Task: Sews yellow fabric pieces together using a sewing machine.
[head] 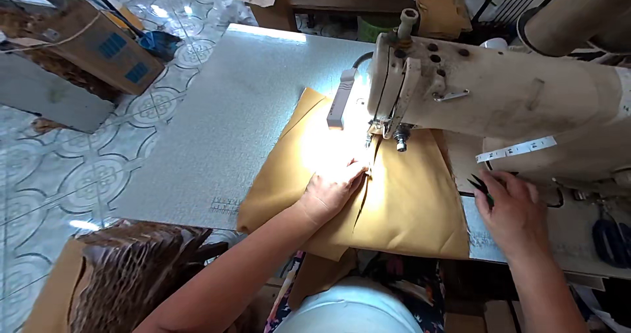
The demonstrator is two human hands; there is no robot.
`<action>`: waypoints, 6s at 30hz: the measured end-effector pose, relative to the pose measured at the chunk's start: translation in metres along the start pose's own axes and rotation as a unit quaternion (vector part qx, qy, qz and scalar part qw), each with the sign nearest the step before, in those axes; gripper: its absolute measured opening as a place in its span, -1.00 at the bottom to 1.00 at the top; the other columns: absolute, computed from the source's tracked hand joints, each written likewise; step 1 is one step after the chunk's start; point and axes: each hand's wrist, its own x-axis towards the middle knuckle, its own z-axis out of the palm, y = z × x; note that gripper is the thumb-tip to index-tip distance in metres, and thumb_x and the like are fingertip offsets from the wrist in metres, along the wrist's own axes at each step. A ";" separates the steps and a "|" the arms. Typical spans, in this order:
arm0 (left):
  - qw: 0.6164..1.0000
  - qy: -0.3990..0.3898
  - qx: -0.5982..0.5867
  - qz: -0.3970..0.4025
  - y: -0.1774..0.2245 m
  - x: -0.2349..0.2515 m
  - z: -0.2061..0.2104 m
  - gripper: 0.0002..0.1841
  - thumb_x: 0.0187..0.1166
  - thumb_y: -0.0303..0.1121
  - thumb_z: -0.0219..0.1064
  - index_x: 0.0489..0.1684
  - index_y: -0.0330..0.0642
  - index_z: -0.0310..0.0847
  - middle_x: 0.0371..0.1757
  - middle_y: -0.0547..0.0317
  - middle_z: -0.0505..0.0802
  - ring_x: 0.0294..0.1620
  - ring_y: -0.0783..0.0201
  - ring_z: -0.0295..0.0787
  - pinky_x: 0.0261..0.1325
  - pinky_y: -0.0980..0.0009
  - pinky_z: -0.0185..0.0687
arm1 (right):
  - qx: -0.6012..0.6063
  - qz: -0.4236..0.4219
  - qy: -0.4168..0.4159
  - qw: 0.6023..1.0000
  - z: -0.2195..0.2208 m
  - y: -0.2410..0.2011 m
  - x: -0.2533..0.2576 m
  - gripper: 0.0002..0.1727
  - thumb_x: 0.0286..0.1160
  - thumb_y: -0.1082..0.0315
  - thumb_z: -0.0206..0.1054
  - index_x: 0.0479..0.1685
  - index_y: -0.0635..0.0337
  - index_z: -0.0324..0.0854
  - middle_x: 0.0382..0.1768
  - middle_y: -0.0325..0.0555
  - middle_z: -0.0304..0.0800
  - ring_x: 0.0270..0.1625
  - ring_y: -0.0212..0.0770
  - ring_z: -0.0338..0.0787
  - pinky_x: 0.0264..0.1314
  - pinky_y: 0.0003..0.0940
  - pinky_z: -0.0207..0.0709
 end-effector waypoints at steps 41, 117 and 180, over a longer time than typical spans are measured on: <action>0.976 -0.041 -0.130 -0.168 0.004 0.004 -0.013 -0.61 0.81 -0.16 0.12 -0.03 -0.23 0.85 -0.25 0.03 0.90 -0.15 0.18 0.86 -0.02 0.13 0.75 | 0.181 -0.081 0.013 0.980 0.053 -0.172 0.047 -0.66 0.49 0.46 0.25 0.15 0.11 0.84 0.06 0.07 0.79 0.18 0.11 0.75 0.17 -0.02 0.64; 0.978 -0.134 -0.059 0.146 -0.028 0.013 -0.018 -0.36 0.47 0.14 0.33 0.34 -0.19 0.68 0.40 0.01 0.79 0.53 0.10 0.63 0.52 0.12 0.51 | 0.271 -0.078 0.027 0.959 0.054 -0.168 0.041 -0.77 0.39 0.20 0.46 -0.15 0.11 0.90 0.27 -0.01 0.81 0.40 -0.05 0.73 0.50 -0.16 0.55; 0.985 -0.122 -0.063 0.108 -0.054 0.032 -0.011 -0.61 0.56 -0.21 0.11 0.23 0.14 0.80 0.49 0.03 0.68 0.62 -0.02 0.44 0.62 -0.18 0.18 | 0.236 -0.050 -0.040 0.970 0.044 -0.172 0.068 -0.88 0.38 0.36 0.45 -0.21 0.17 0.84 -0.32 -0.08 0.82 -0.32 -0.19 0.79 -0.21 -0.24 0.69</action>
